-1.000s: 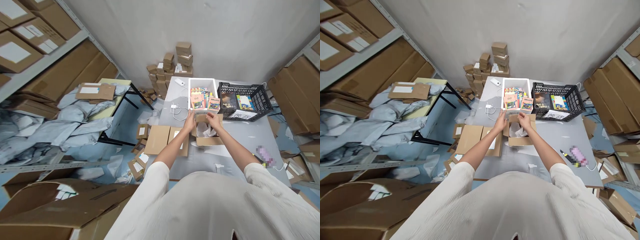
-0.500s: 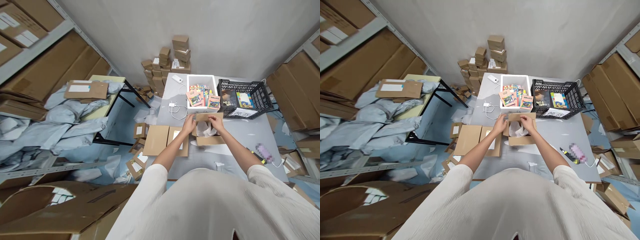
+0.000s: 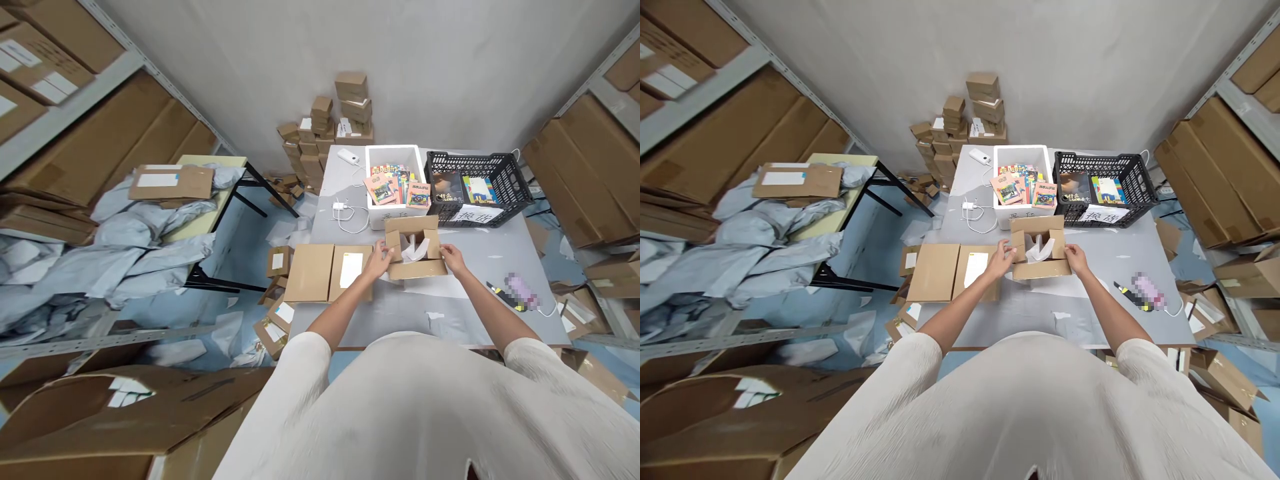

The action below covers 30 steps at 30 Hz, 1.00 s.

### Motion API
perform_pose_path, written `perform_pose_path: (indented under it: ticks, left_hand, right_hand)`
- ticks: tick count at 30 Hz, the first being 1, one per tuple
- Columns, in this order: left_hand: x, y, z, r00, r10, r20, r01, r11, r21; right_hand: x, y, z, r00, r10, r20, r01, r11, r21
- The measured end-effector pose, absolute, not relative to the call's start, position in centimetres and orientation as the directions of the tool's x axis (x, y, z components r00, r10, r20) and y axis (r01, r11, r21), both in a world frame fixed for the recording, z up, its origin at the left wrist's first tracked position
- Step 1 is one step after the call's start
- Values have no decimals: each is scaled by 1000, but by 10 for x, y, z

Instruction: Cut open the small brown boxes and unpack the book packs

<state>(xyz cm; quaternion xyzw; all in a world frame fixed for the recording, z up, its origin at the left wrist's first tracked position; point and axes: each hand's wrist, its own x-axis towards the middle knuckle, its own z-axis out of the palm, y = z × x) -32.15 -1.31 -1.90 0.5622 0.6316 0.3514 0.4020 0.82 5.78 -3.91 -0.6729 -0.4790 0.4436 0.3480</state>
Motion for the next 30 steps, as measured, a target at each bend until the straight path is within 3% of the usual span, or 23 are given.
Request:
perform_pose_path:
  ticks: [6,17,21,30]
  left_hand:
    - [-311,-28,-23,192,973,-128,519,11,855]
    - [-284,-39,-12,249,965,-80,551,-73,831]
    - [-265,-51,-3,289,955,-63,558,-114,822]
    - [-208,-102,16,11,995,-98,537,76,840]
  right_hand:
    - [7,38,-34,74,969,-235,344,-246,-906]
    - [38,1,-13,113,970,-216,269,-239,-933]
    - [58,-11,-8,103,954,-281,195,-297,-935]
    - [115,-53,-1,11,947,-320,-63,-319,-946]
